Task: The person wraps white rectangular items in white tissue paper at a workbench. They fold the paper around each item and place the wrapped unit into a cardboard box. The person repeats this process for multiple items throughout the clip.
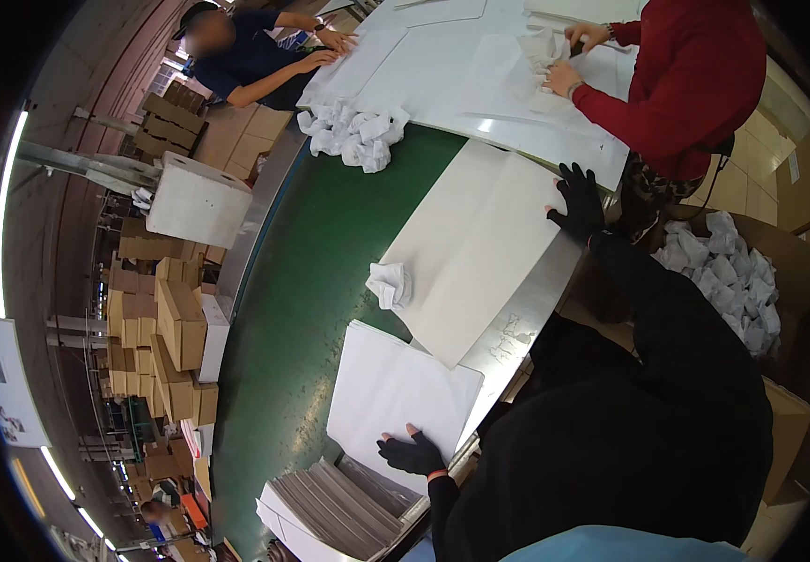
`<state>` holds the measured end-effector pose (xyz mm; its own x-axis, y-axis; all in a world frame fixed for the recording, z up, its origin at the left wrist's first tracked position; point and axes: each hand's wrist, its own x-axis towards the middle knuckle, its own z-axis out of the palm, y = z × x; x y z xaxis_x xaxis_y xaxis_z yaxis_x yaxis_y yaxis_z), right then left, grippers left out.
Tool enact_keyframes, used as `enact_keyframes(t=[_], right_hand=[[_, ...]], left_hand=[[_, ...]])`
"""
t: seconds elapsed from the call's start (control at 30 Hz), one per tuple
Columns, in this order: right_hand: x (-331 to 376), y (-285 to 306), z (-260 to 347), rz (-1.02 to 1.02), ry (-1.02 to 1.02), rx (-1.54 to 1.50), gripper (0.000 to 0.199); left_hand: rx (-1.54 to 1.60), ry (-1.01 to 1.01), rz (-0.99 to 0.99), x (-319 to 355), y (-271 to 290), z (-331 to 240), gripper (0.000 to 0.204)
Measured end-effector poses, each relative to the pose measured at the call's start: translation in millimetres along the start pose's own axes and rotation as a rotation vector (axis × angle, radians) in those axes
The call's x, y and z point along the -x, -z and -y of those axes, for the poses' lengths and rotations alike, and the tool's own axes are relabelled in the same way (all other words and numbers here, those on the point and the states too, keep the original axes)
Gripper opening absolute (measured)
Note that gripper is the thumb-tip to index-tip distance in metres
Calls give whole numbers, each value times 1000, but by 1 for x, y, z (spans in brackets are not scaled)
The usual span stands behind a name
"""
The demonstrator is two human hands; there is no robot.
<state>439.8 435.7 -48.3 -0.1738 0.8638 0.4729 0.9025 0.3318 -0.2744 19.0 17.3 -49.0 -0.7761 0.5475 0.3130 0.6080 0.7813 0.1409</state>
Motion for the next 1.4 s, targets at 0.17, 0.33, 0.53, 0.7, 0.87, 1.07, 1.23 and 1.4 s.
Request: enact_keyframes(t=[0.17, 0.33, 0.53, 0.7, 0.87, 1.07, 1.23, 1.4], right_hand=[[1, 4, 6, 45, -17, 2, 62], [3, 1, 1, 18, -14, 0, 61], [-26, 10, 7, 186, -1, 24, 65], [-97, 0, -12, -73, 206, -26, 68], [-173, 51, 24, -169, 207, -206, 95], [-225, 67, 12, -257, 94, -37, 109], [-237, 70, -22, -287, -55, -140, 95], [-244, 82, -26, -490, 6, -172, 93]], left_hand=[[12, 5, 3, 2, 2, 3, 69], [7, 6, 6, 1, 5, -3, 68], [-7, -5, -27, 4, 0, 7, 68], [11, -26, -44, 0, -4, 4, 68], [-11, -8, -27, 2, 0, 5, 69], [-26, 15, -10, 2, 0, 5, 70], [-49, 10, 6, 0, -2, 3, 69], [-23, 2, -14, 3, -1, 7, 69]])
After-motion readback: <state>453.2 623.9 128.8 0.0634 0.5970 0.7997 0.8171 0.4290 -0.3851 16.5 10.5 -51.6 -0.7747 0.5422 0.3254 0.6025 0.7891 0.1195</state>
